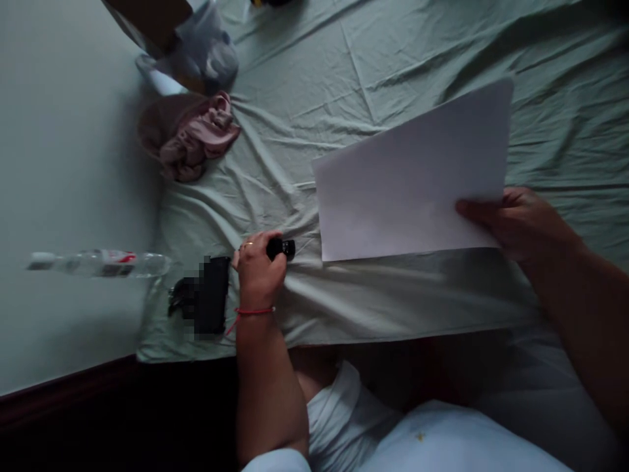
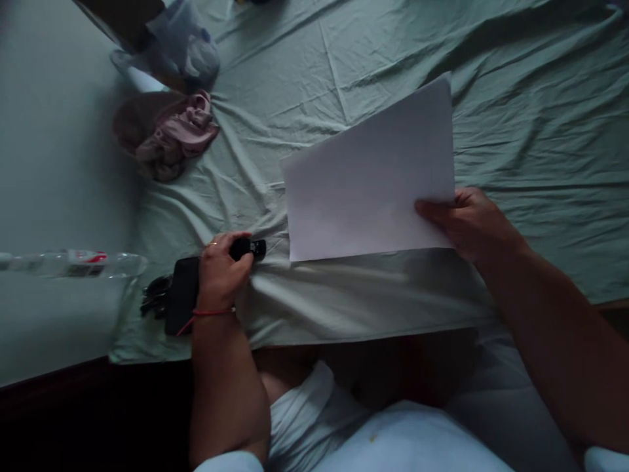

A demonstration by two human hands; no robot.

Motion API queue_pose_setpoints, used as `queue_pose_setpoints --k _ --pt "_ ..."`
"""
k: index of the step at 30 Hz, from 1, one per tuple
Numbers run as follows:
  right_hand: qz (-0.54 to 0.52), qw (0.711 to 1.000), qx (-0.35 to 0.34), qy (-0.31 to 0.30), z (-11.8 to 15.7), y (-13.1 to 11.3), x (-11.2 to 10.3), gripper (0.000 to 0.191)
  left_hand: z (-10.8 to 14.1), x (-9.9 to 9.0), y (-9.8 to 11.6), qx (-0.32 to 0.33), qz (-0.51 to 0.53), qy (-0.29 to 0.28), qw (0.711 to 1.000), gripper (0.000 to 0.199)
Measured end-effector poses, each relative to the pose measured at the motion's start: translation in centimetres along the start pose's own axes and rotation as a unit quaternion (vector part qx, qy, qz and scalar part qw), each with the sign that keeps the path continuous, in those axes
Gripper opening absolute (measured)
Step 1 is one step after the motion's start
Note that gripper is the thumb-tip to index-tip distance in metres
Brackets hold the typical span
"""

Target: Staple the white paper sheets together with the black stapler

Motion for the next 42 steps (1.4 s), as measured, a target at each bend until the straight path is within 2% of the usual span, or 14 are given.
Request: queue_pose_setpoints --k 7,11,16,22,26,29,31,33,37,40,42 --pt "-0.021 0.999 0.014 0.020 -0.1 -0.2 -1.1 0.021 -0.2 1.1 5.1 0.054 0.062 0.000 0.997 0.047" --pt "-0.031 0.999 0.022 0.014 -0.7 0.4 -1.7 0.032 0.3 1.5 6.4 0.057 0.068 0.000 0.996 0.050" --pt "-0.015 1.000 0.006 0.013 -1.3 0.9 -2.1 0.034 0.6 1.8 7.5 0.063 0.087 -0.003 0.994 0.048" --pt "0.002 1.000 0.008 0.008 -1.2 1.0 -1.9 0.035 0.4 2.1 7.8 0.073 0.088 -0.004 0.993 0.050" --pt "0.007 1.000 0.008 0.003 -0.5 0.5 -1.0 0.031 0.4 1.3 7.8 0.096 0.149 0.008 0.984 0.060" --pt "0.011 1.000 0.012 -0.002 -0.1 0.4 -0.2 0.026 0.1 0.3 6.7 0.073 0.211 0.043 0.974 0.049" --pt "0.009 1.000 0.010 0.008 -0.1 0.5 -0.2 0.024 -0.3 0.1 5.7 0.045 0.212 0.072 0.974 0.040" --pt "0.001 1.000 0.007 0.016 -0.1 0.5 -0.2 0.023 -0.7 0.7 4.9 0.024 0.178 0.070 0.981 0.039" --pt "-0.017 1.000 0.017 0.017 -0.2 0.5 -0.1 0.023 -1.4 3.3 4.1 -0.005 0.118 -0.002 0.993 0.043" --pt "-0.020 0.999 0.020 0.015 -0.4 0.5 -0.2 0.019 -1.5 3.8 4.0 0.002 0.117 -0.011 0.993 0.049" --pt "-0.005 1.000 -0.005 0.007 -0.5 0.2 -0.2 0.019 -1.5 3.9 3.8 0.009 0.119 -0.013 0.993 0.054"
Point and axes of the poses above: each hand's wrist, its own z-axis away from the middle knuckle, its own x-axis out of the palm, y = z × x, the point moved 10 cm from there along -z, towards the middle knuckle, and after that the axes turned 4 degrees about x, right-handed, at the moved point
